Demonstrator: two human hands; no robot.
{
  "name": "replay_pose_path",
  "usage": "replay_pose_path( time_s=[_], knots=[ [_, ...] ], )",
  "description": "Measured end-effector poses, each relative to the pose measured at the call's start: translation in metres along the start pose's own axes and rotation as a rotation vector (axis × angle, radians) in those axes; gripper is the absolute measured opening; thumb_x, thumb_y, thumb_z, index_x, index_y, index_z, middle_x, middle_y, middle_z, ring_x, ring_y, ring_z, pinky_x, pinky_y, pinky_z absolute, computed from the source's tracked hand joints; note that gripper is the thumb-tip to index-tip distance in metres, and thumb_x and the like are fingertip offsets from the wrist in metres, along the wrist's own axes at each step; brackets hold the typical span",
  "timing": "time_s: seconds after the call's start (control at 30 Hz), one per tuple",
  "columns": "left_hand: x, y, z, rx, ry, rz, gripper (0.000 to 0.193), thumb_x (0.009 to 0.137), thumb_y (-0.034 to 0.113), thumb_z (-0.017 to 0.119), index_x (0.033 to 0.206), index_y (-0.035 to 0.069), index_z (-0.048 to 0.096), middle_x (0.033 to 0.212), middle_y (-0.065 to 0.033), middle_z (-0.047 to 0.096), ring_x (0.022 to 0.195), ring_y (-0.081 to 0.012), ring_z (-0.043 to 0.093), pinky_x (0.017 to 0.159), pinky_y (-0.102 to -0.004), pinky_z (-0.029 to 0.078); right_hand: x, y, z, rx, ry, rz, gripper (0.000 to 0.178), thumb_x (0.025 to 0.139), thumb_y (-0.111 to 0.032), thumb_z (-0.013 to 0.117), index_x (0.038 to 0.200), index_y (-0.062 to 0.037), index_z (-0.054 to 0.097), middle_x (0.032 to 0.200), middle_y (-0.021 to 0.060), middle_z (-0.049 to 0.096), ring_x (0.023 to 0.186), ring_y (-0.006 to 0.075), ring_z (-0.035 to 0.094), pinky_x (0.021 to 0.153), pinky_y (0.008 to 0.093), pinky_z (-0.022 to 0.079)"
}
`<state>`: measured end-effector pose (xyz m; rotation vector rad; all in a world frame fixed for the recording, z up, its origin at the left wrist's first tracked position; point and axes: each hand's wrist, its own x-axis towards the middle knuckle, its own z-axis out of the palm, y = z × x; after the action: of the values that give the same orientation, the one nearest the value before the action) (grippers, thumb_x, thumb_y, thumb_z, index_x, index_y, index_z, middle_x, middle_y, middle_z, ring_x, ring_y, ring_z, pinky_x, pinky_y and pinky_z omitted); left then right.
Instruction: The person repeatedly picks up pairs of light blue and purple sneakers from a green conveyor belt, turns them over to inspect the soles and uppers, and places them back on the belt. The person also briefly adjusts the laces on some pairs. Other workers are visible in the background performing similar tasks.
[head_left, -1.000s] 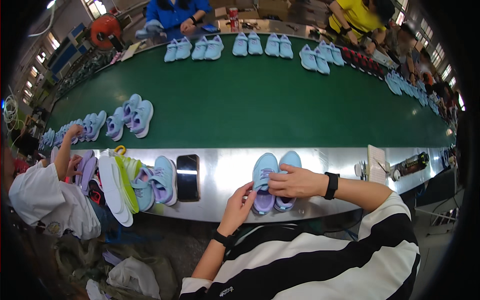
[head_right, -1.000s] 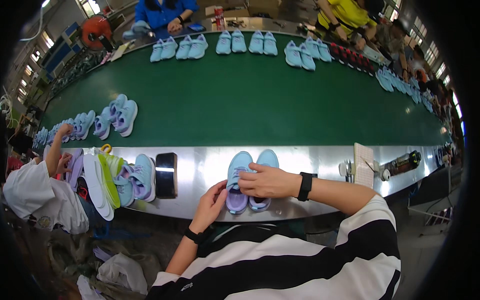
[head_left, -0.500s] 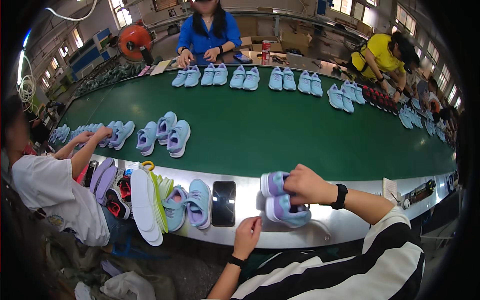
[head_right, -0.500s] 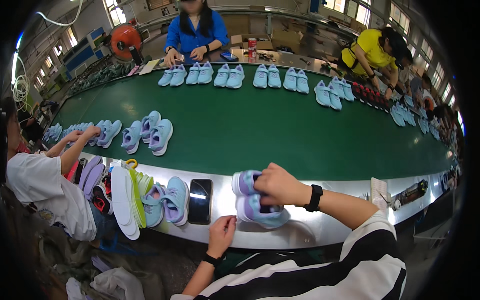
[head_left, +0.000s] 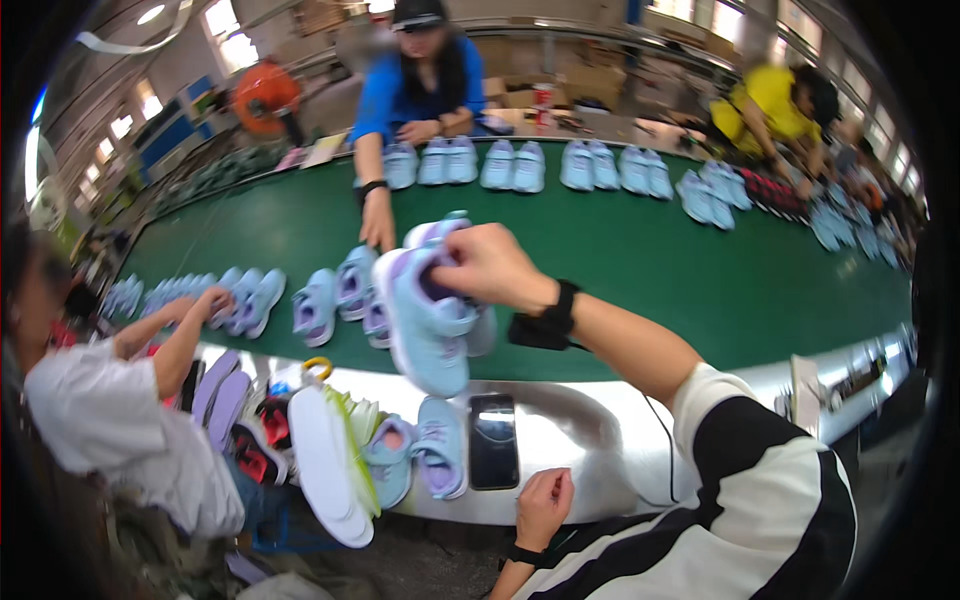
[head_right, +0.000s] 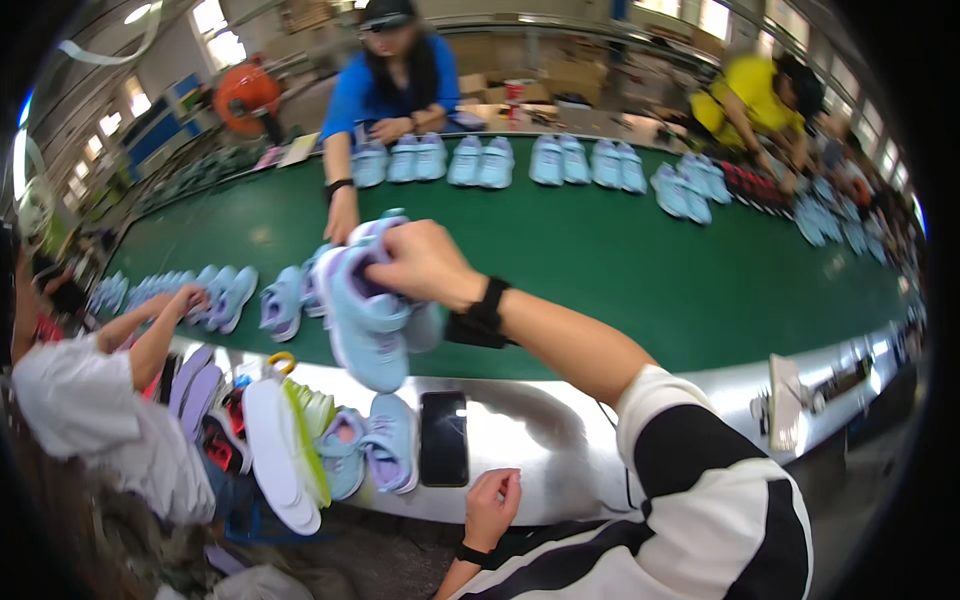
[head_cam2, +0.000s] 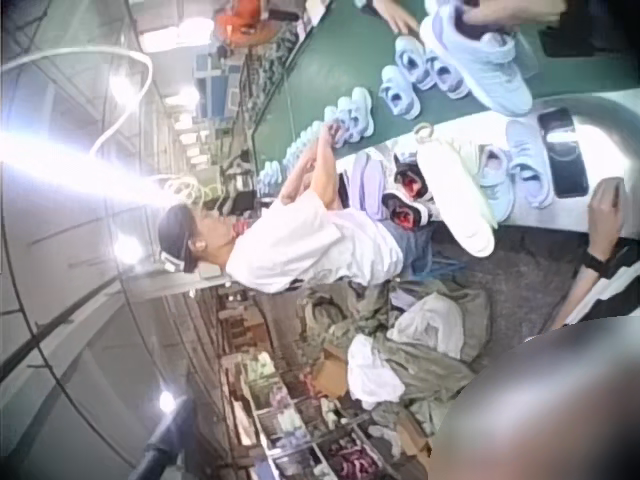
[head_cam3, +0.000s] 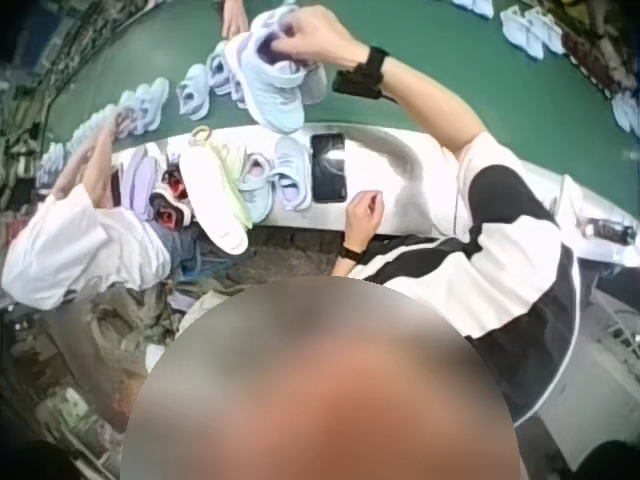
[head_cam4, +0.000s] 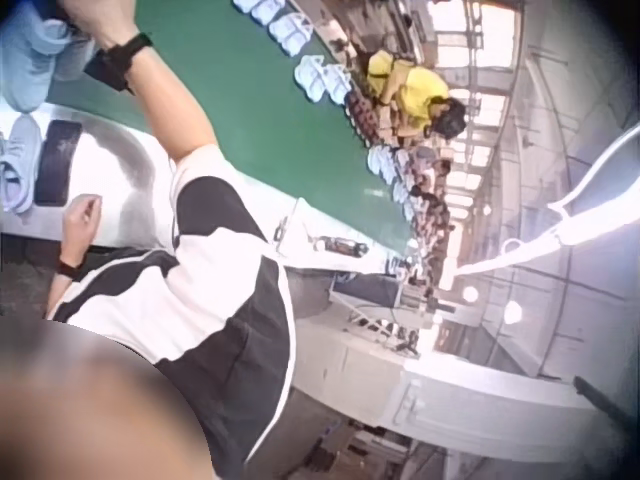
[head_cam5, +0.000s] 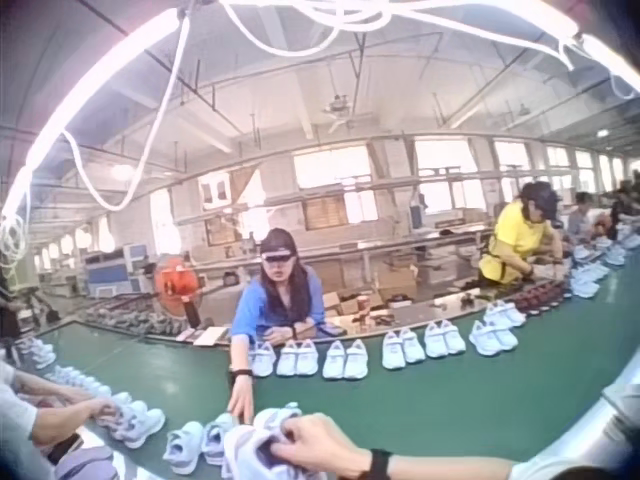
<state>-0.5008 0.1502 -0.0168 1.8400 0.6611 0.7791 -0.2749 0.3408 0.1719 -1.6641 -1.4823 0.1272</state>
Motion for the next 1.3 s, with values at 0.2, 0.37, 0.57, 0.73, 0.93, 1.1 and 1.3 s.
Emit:
replay_pose_path(
  time_s=[0.2,0.37,0.57,0.73,0.93,1.1,1.3],
  knots=[
    [0.002,-0.005,0.004,-0.014,-0.024,-0.001,0.004,0.086,0.002,0.067,0.089,-0.001,0.069,0.078,-0.0109,0.067,0.059,-0.0184,0.06,0.056,-0.0305,0.049,-0.054,0.026,-0.006,-0.048,-0.055,0.047,0.028,0.067,-0.027,0.071,0.065,-0.0003,0.063,0.064,0.0198,0.061,0.06,0.0372,0.061,0.059,0.0443,0.048],
    [0.001,-0.01,0.002,-0.019,-0.052,-0.027,0.004,0.086,0.002,0.066,0.089,0.0,0.068,0.077,-0.0107,0.066,0.06,-0.0214,0.06,0.058,-0.0328,0.049,-0.094,0.056,-0.051,-0.149,-0.085,0.215,0.029,0.069,-0.03,0.071,0.069,-0.002,0.066,0.066,0.0169,0.064,0.063,0.0357,0.063,0.06,0.044,0.049],
    [-0.005,-0.016,0.002,0.018,-0.009,-0.027,0.004,0.086,0.002,0.065,0.087,0.0,0.068,0.079,-0.0115,0.067,0.063,-0.0225,0.061,0.06,-0.0328,0.049,-0.131,0.142,-0.13,-0.313,0.063,0.432,0.033,0.073,-0.036,0.07,0.079,-0.0036,0.07,0.078,0.0176,0.068,0.07,0.0352,0.065,0.063,0.0433,0.051],
    [0.0,-0.012,-0.006,0.137,-0.065,0.04,0.007,0.09,0.0,0.062,0.089,-0.005,0.067,0.084,-0.0137,0.069,0.069,-0.0197,0.067,0.062,-0.0286,0.052,-0.137,0.249,-0.208,-0.417,0.173,0.634,0.03,0.077,-0.038,0.066,0.084,-0.0087,0.072,0.086,0.0153,0.071,0.086,0.0342,0.067,0.082,0.0462,0.043],
    [0.007,0.007,-0.002,0.45,-0.019,0.285,0.007,0.088,0.007,0.068,0.084,0.001,0.069,0.073,-0.0158,0.063,0.062,-0.0359,0.055,0.057,-0.0446,0.045,-0.086,0.358,-0.275,-0.591,0.236,0.777,0.033,0.074,-0.041,0.069,0.087,-0.0108,0.072,0.092,0.0128,0.073,0.091,0.0341,0.067,0.086,0.0511,0.039],
    [0.013,0.013,-0.003,0.418,-0.131,0.28,0.005,0.086,0.002,0.066,0.091,0.001,0.066,0.081,-0.0185,0.065,0.064,-0.0375,0.056,0.057,-0.0443,0.046,-0.03,0.406,-0.268,-0.561,0.161,0.684,0.038,0.076,-0.041,0.069,0.096,-0.0091,0.074,0.1,0.0143,0.073,0.099,0.0342,0.068,0.093,0.0574,0.043],
    [0.016,0.018,-0.005,0.492,-0.167,0.176,0.01,0.085,0.002,0.067,0.095,0.0,0.064,0.081,-0.0185,0.063,0.067,-0.0367,0.057,0.062,-0.0453,0.047,-0.017,0.471,-0.325,-0.573,0.139,0.894,0.046,0.077,-0.045,0.068,0.11,-0.0136,0.074,0.119,0.0148,0.07,0.112,0.0359,0.064,0.1,0.0573,0.04]
  ],
)
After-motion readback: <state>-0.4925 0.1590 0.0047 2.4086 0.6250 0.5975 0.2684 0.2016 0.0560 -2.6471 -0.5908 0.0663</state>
